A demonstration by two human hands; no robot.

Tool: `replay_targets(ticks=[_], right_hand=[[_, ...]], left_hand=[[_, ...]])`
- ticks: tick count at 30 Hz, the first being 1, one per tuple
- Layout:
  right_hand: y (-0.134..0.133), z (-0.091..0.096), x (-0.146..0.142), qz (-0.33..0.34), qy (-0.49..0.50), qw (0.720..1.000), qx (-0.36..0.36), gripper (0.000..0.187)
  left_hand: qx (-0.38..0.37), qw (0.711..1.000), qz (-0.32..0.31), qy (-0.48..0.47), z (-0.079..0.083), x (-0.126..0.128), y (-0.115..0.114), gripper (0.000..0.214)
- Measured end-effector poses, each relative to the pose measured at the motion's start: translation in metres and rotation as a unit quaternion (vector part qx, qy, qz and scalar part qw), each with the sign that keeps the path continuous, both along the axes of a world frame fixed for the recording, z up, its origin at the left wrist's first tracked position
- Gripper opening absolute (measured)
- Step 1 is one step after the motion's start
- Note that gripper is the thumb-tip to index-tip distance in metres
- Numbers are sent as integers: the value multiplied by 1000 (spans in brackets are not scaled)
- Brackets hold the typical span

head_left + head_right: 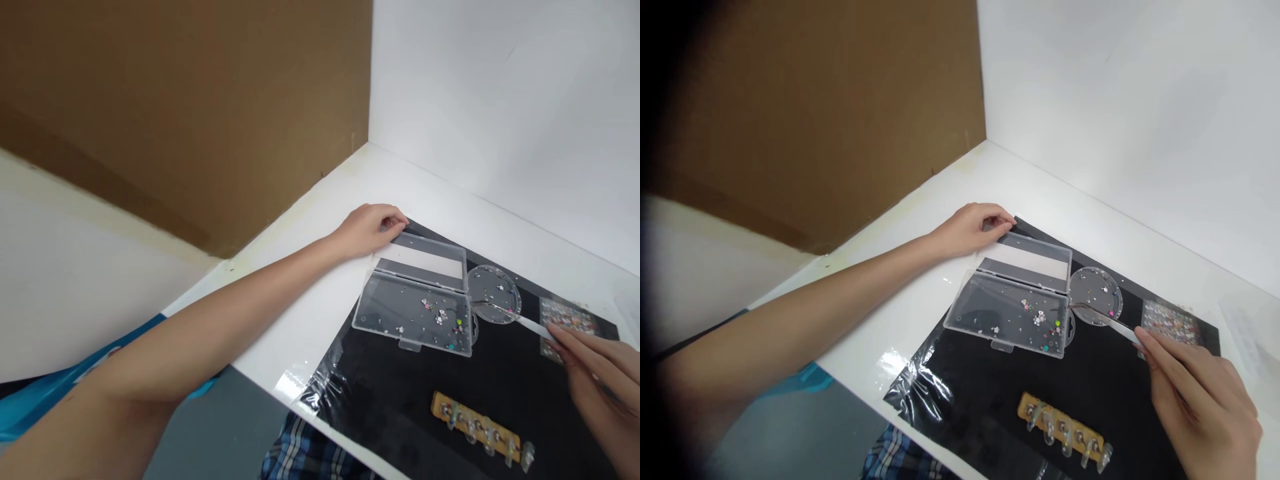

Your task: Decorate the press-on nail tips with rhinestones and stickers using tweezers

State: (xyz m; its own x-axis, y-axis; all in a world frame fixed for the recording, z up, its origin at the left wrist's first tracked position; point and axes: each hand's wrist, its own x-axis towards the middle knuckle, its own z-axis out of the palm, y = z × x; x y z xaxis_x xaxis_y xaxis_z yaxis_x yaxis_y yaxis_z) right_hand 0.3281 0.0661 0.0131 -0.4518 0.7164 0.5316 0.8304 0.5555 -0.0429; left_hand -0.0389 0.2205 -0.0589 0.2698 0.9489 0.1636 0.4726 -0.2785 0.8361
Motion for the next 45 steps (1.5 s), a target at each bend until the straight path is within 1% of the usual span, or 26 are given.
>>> replay_targets(ticks=[4, 7, 9, 13, 16, 23, 27, 30, 33, 35, 37, 39, 40, 41, 42, 43, 45], right_hand=[[-1, 3, -3, 1, -7, 1000, 19, 79], [-1, 1, -2, -40, 22, 999, 12, 72], [0, -3, 4, -63, 40, 997, 17, 62], [8, -15, 26, -95, 35, 995, 21, 30], [13, -22, 37, -102, 44, 994, 23, 20], [17, -28, 34, -115, 72, 990, 32, 17], [17, -32, 33, -123, 114, 986, 10, 19], [17, -33, 32, -129, 159, 979, -20, 23], [16, -33, 29, -144, 216, 964, -50, 30], [16, -33, 26, -162, 260, 950, -67, 36], [16, -32, 22, -180, 308, 930, -86, 45], [13, -28, 19, -191, 353, 910, -106, 53], [11, -26, 18, -193, 372, 901, -116, 56], [6, -23, 18, -193, 386, 893, -127, 58], [0, -21, 17, -193, 397, 887, -138, 58], [-8, -19, 17, -191, 404, 882, -150, 57], [-27, -18, 18, -178, 404, 879, -179, 53]], left_hand=[[2, 1000, -1, -3, -1, 0, 0, 18], [3, 1000, -2, -2, -1, 0, 0, 18], [2, 1000, -3, 0, -1, 0, 0, 19], [-5, 1000, -2, 10, 1, 0, 0, 20], [-6, 1000, -2, 10, -1, -1, 0, 20], [16, 1000, 5, 0, -8, -2, 1, 24], [45, 999, 17, -8, -8, 0, -3, 31], [82, 996, 46, -10, -7, 0, -6, 41], [121, 989, 90, 1, -3, 0, -12, 55], [125, 985, 114, 4, 5, 2, -25, 62], [104, 985, 134, -15, 18, 9, -50, 67], [84, 972, 211, -58, 32, 19, -85, 67], [79, 960, 254, -86, 37, 24, -105, 62], [88, 942, 300, -121, 41, 29, -124, 56], [97, 927, 326, -156, 44, 32, -142, 53], [82, 924, 327, -181, 44, 35, -159, 51], [36, 930, 306, -201, 40, 36, -182, 55]])
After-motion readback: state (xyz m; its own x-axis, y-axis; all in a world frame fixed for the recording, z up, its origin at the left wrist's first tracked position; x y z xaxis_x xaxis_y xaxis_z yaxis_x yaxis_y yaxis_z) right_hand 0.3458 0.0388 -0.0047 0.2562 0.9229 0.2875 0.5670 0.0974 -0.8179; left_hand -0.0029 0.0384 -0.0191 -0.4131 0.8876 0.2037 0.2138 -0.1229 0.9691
